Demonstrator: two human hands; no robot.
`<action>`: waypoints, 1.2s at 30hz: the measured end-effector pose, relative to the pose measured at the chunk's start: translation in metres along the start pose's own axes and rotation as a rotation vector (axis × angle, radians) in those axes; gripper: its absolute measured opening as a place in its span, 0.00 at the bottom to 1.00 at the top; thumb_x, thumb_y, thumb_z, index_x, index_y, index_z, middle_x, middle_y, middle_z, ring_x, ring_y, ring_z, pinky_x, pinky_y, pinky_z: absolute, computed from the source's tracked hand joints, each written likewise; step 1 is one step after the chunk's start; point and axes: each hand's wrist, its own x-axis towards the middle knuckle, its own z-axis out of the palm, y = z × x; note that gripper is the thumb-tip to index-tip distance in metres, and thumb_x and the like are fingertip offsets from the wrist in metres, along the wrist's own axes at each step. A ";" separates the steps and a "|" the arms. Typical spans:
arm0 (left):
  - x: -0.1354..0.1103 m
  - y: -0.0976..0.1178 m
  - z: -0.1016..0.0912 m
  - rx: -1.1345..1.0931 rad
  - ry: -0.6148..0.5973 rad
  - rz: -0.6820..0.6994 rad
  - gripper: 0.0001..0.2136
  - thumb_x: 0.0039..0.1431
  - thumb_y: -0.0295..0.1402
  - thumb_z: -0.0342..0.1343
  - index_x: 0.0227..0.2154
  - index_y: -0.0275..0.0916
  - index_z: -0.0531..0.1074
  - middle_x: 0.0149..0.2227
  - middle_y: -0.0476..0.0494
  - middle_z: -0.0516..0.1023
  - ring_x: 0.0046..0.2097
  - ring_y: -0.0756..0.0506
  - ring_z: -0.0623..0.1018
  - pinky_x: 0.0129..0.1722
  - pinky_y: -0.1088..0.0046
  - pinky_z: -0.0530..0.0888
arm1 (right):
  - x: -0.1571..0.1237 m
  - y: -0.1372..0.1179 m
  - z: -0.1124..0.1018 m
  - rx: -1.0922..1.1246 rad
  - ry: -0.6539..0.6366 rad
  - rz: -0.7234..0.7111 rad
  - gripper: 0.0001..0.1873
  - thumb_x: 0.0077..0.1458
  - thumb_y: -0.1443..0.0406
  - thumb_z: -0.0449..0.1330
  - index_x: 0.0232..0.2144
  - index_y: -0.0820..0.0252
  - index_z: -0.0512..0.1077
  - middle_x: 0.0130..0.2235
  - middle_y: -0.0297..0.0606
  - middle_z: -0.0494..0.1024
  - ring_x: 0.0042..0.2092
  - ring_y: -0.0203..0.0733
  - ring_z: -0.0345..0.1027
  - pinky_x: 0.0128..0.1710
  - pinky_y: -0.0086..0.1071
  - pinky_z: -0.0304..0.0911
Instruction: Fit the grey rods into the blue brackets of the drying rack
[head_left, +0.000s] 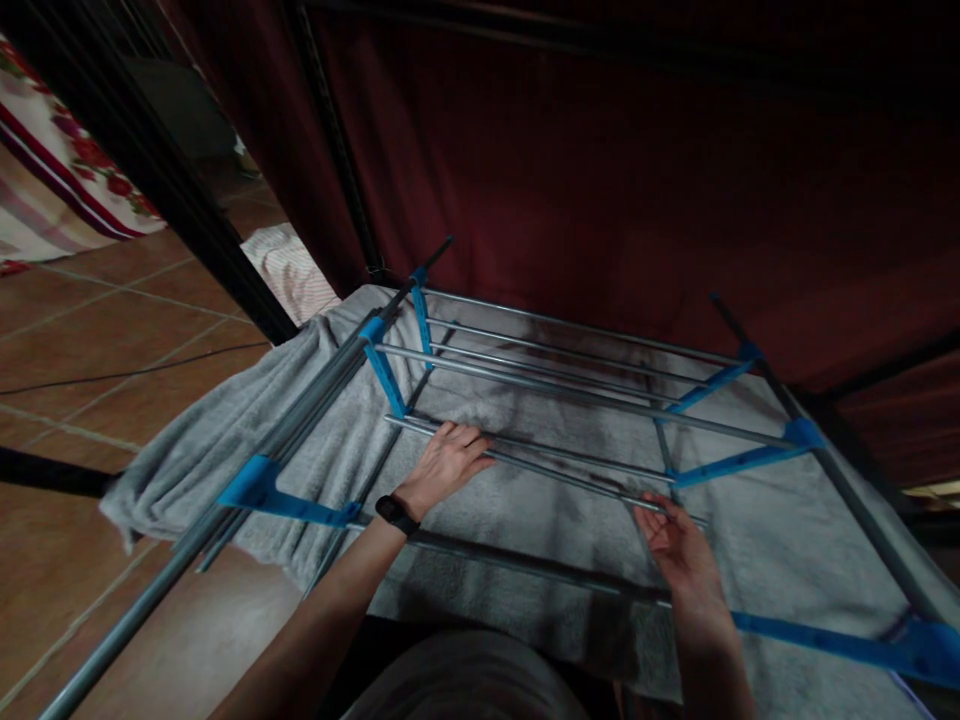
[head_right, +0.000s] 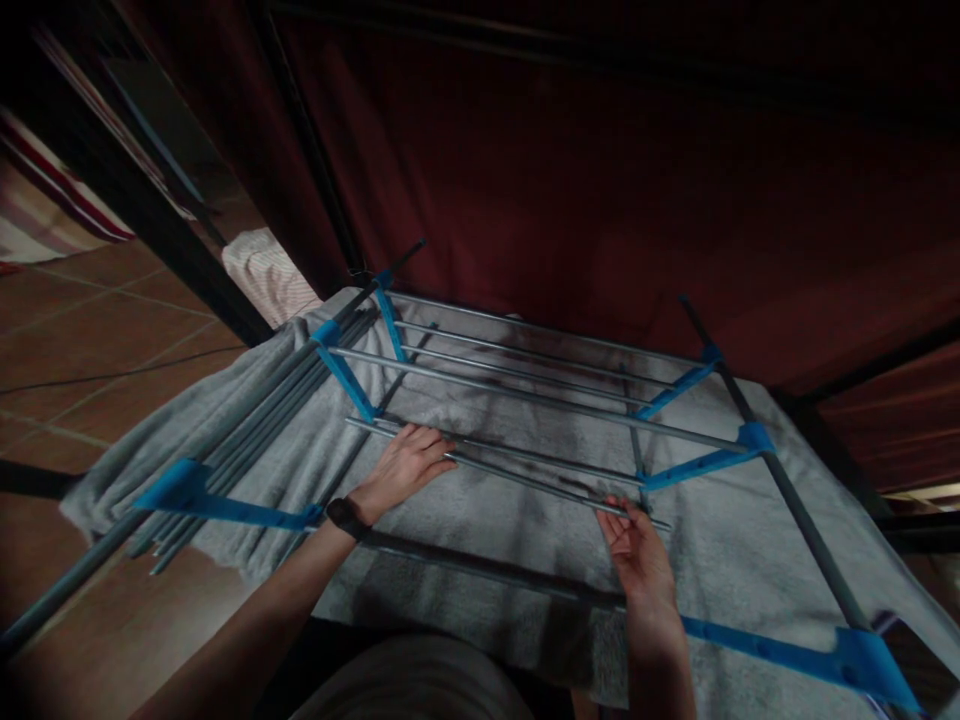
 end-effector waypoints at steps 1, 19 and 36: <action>-0.001 -0.001 0.000 -0.004 0.006 -0.007 0.16 0.76 0.45 0.49 0.47 0.41 0.78 0.40 0.43 0.78 0.43 0.42 0.75 0.47 0.61 0.67 | -0.001 -0.001 0.003 -0.004 0.014 0.018 0.11 0.42 0.69 0.72 0.31 0.57 0.78 0.35 0.35 0.84 0.37 0.41 0.82 0.44 0.34 0.81; -0.008 -0.025 0.004 -0.082 0.120 -0.093 0.20 0.76 0.48 0.46 0.41 0.42 0.79 0.40 0.42 0.85 0.42 0.39 0.82 0.45 0.59 0.68 | -0.016 -0.010 0.059 0.074 -0.061 -0.080 0.11 0.47 0.64 0.76 0.30 0.51 0.77 0.35 0.32 0.85 0.39 0.41 0.82 0.46 0.37 0.82; 0.025 -0.009 -0.006 -0.062 0.271 -0.104 0.21 0.75 0.49 0.47 0.40 0.42 0.80 0.37 0.42 0.84 0.40 0.38 0.81 0.42 0.59 0.66 | -0.010 -0.061 0.090 0.098 -0.080 -0.224 0.11 0.49 0.65 0.77 0.31 0.54 0.77 0.34 0.30 0.85 0.36 0.38 0.81 0.45 0.35 0.80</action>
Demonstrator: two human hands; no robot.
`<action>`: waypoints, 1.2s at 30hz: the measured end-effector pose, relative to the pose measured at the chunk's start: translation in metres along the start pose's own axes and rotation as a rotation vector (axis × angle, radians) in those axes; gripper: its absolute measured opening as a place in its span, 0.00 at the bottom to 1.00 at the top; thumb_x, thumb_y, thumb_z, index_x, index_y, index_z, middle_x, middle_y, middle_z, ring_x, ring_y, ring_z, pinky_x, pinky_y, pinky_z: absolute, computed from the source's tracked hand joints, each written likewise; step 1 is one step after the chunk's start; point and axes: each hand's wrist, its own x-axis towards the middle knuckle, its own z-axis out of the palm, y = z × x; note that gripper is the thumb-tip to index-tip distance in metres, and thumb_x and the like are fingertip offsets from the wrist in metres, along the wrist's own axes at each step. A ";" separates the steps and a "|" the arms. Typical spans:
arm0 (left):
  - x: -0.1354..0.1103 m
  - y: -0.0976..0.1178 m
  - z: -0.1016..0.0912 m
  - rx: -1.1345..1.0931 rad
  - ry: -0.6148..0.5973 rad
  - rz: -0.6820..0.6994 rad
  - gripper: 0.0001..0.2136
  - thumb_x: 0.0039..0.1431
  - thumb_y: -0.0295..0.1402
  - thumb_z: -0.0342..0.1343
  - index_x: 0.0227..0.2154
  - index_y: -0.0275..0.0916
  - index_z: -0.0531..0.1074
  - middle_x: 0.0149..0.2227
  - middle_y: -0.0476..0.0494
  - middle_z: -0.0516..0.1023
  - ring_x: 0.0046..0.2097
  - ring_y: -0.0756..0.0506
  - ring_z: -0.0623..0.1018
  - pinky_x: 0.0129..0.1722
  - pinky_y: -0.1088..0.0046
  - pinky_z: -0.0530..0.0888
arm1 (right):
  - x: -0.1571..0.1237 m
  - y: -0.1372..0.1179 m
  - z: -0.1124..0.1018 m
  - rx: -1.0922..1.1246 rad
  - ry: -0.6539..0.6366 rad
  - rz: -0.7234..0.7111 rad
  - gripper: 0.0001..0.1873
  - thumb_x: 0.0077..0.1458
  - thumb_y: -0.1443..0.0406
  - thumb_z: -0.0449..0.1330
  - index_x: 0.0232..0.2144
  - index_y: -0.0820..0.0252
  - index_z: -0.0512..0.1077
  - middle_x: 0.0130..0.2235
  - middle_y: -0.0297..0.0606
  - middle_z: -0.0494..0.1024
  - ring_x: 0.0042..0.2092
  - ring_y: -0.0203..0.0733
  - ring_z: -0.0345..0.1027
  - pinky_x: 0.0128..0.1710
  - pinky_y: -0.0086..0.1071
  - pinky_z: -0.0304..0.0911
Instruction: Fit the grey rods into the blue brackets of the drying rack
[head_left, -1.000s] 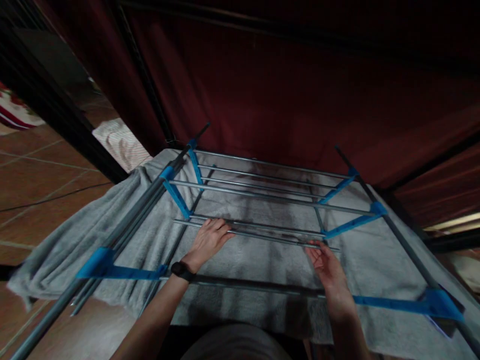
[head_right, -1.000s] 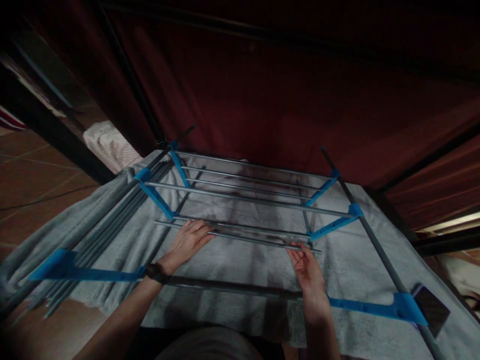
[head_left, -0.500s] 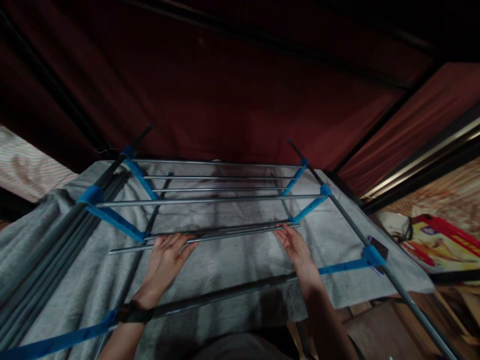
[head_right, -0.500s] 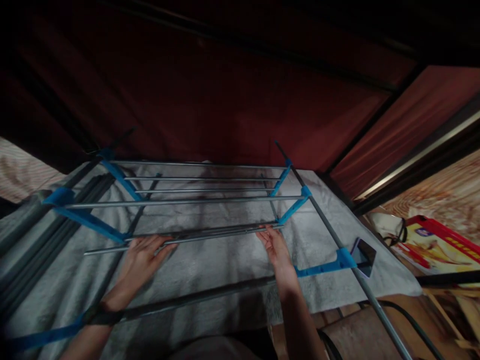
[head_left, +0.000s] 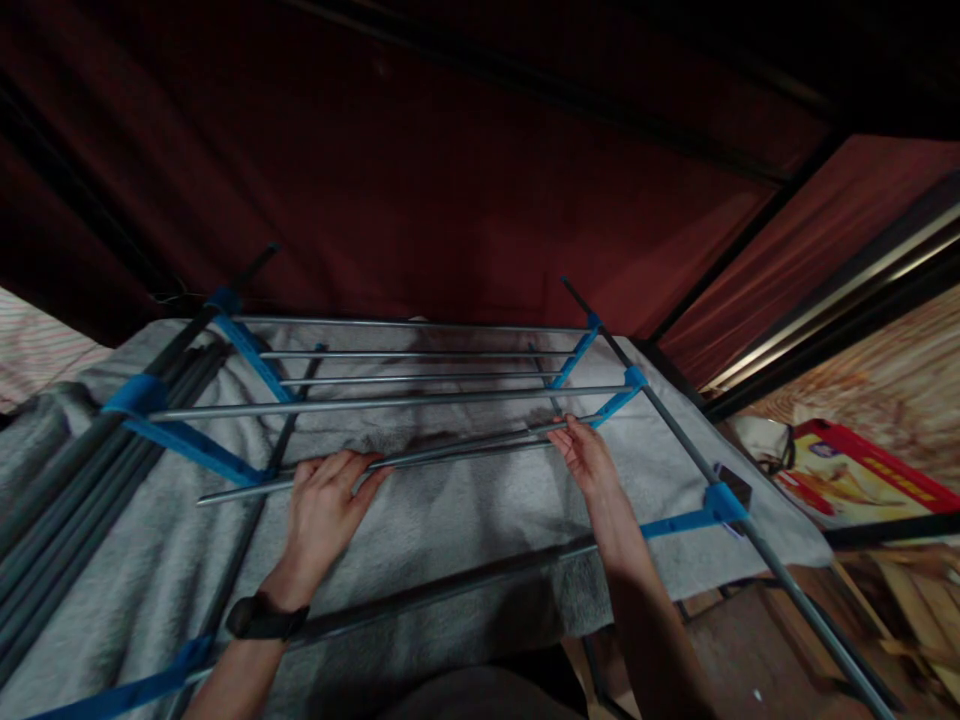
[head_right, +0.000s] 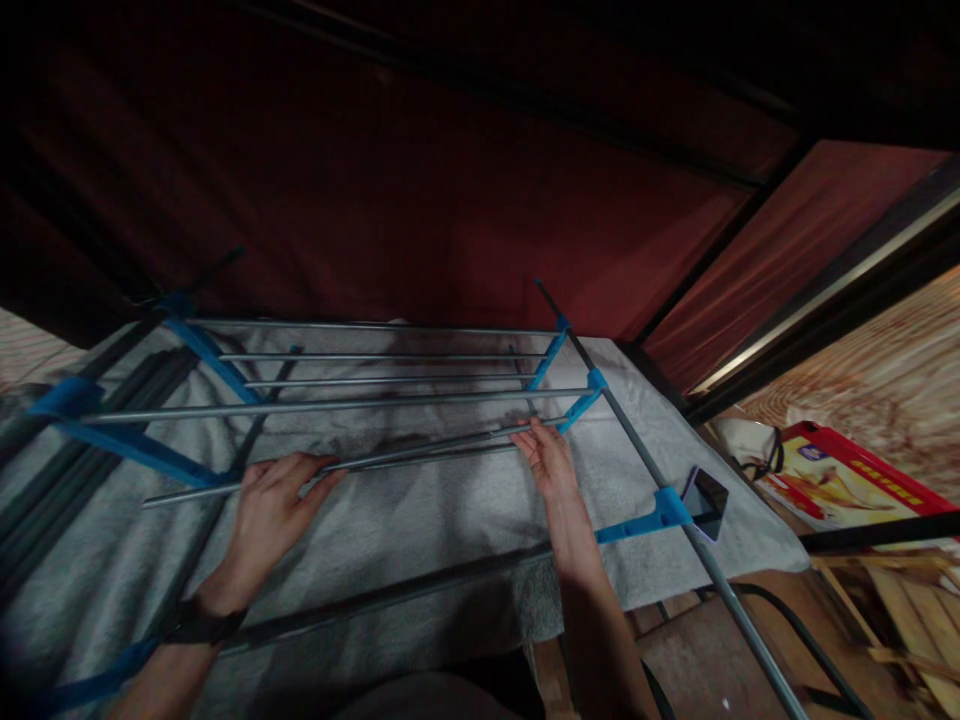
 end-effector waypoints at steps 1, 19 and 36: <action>0.002 0.002 0.000 0.004 0.007 -0.008 0.21 0.75 0.50 0.47 0.40 0.43 0.80 0.37 0.42 0.84 0.40 0.38 0.81 0.42 0.59 0.66 | 0.001 -0.002 0.001 0.000 -0.005 -0.011 0.11 0.49 0.66 0.76 0.32 0.54 0.78 0.34 0.30 0.85 0.36 0.38 0.81 0.46 0.35 0.80; 0.017 0.005 0.002 -0.004 0.015 -0.012 0.20 0.74 0.50 0.48 0.41 0.43 0.80 0.38 0.42 0.83 0.40 0.38 0.80 0.44 0.59 0.65 | 0.022 -0.011 0.001 -0.009 0.017 0.019 0.10 0.49 0.67 0.74 0.32 0.56 0.78 0.33 0.32 0.84 0.37 0.38 0.79 0.43 0.32 0.79; 0.027 0.012 -0.001 0.045 -0.028 -0.036 0.15 0.73 0.44 0.53 0.42 0.42 0.82 0.37 0.41 0.83 0.42 0.39 0.79 0.44 0.60 0.65 | 0.017 -0.012 -0.004 -0.128 0.028 0.092 0.10 0.51 0.66 0.72 0.35 0.56 0.77 0.33 0.33 0.83 0.35 0.40 0.81 0.45 0.38 0.82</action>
